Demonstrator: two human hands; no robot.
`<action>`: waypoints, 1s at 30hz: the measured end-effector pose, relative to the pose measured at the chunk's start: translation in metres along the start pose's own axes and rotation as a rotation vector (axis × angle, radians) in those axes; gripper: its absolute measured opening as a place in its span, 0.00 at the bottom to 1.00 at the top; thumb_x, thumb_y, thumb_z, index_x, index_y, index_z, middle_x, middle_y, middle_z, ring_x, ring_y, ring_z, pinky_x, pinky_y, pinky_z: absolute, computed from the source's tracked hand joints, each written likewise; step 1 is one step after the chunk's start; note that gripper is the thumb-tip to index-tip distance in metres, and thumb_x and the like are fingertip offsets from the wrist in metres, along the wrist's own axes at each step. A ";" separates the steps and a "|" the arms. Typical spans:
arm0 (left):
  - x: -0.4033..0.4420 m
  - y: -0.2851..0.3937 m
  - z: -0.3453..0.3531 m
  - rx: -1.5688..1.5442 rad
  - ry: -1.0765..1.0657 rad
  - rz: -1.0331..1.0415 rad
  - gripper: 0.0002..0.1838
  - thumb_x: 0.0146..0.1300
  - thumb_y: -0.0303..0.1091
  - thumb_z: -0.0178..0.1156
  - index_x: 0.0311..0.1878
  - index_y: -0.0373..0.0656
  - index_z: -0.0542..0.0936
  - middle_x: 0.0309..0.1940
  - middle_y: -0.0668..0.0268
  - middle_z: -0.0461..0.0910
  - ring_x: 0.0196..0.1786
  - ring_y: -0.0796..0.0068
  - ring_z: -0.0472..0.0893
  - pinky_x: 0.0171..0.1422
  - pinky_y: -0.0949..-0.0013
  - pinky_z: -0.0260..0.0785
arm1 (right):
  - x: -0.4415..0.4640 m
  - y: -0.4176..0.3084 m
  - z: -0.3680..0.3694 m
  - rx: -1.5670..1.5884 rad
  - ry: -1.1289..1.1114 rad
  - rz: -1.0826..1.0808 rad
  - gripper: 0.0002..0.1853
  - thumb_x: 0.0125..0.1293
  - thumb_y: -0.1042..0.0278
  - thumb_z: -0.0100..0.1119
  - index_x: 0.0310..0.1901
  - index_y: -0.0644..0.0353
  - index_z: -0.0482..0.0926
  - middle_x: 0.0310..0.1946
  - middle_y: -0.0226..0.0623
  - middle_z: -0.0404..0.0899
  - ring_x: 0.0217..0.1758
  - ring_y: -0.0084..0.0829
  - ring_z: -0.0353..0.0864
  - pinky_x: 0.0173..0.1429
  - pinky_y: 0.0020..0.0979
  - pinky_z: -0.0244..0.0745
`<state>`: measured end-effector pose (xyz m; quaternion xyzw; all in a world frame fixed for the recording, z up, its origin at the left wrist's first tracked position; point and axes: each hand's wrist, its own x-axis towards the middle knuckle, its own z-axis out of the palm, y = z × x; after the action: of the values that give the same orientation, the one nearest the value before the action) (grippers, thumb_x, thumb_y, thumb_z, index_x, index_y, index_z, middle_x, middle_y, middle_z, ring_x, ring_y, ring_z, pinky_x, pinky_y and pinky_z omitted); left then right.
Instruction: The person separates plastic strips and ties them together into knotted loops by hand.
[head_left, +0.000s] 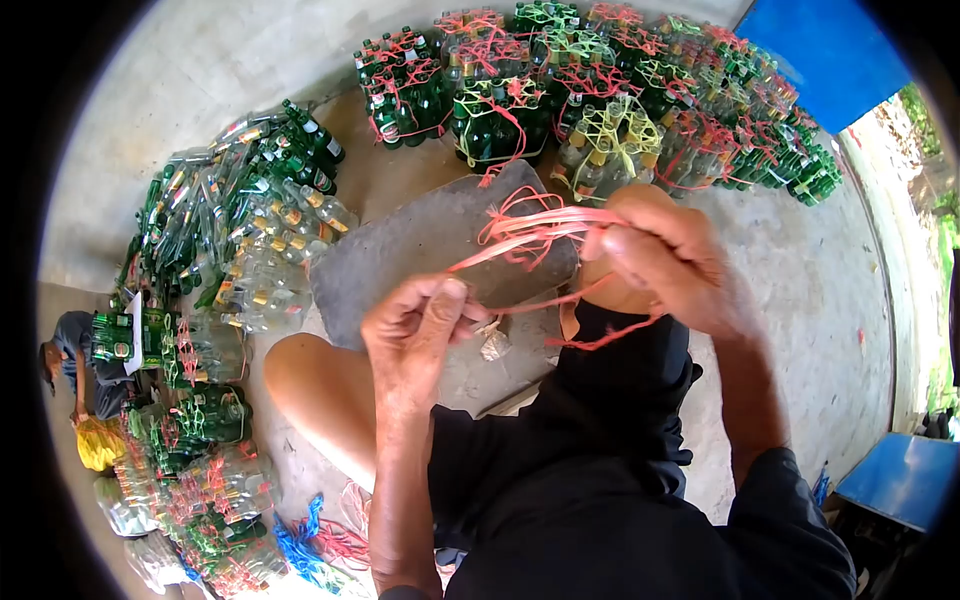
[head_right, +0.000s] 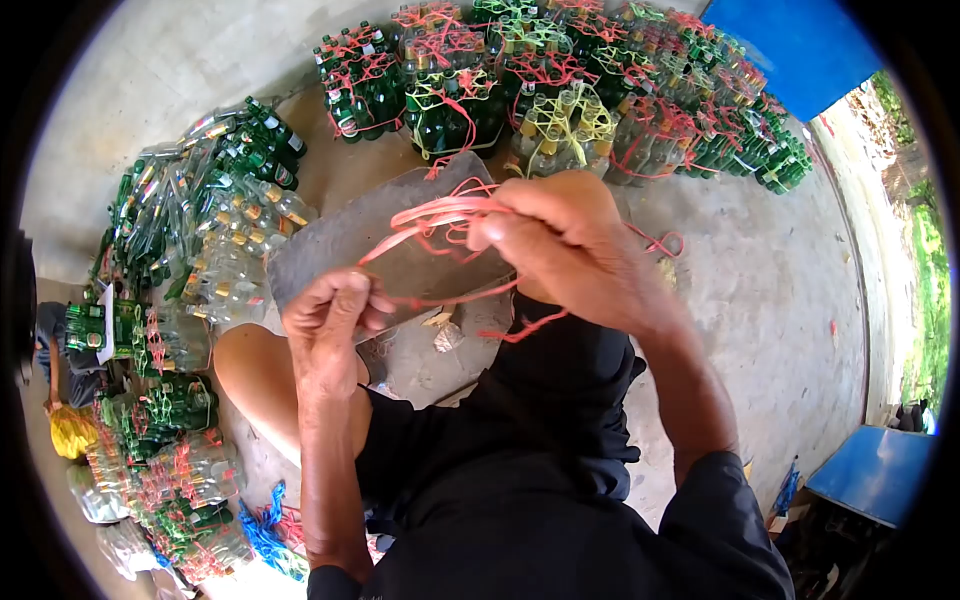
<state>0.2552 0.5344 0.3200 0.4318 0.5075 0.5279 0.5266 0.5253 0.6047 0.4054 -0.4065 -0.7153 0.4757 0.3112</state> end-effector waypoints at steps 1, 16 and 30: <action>0.001 -0.002 0.002 0.006 0.063 0.113 0.14 0.74 0.29 0.66 0.59 0.35 0.80 0.47 0.62 0.86 0.39 0.79 0.81 0.46 0.75 0.75 | -0.003 -0.007 -0.007 -0.011 -0.006 0.000 0.12 0.78 0.66 0.56 0.43 0.65 0.84 0.24 0.28 0.73 0.30 0.17 0.71 0.35 0.24 0.66; 0.024 -0.023 0.025 -0.136 0.334 0.355 0.12 0.72 0.27 0.54 0.48 0.35 0.86 0.24 0.71 0.77 0.23 0.85 0.68 0.33 0.78 0.61 | -0.055 -0.047 -0.037 -0.016 0.241 0.037 0.17 0.71 0.59 0.61 0.40 0.69 0.84 0.24 0.26 0.74 0.26 0.16 0.67 0.29 0.25 0.58; 0.045 -0.044 0.078 0.060 -0.235 0.287 0.18 0.71 0.18 0.58 0.62 0.36 0.81 0.45 0.67 0.83 0.33 0.89 0.71 0.39 0.81 0.66 | -0.063 -0.052 -0.046 -0.079 -0.027 -0.017 0.09 0.78 0.67 0.59 0.45 0.64 0.83 0.24 0.37 0.76 0.24 0.26 0.71 0.30 0.34 0.67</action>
<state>0.3344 0.5825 0.2816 0.5739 0.3913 0.5283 0.4883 0.5791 0.5576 0.4668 -0.4061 -0.7409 0.4499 0.2894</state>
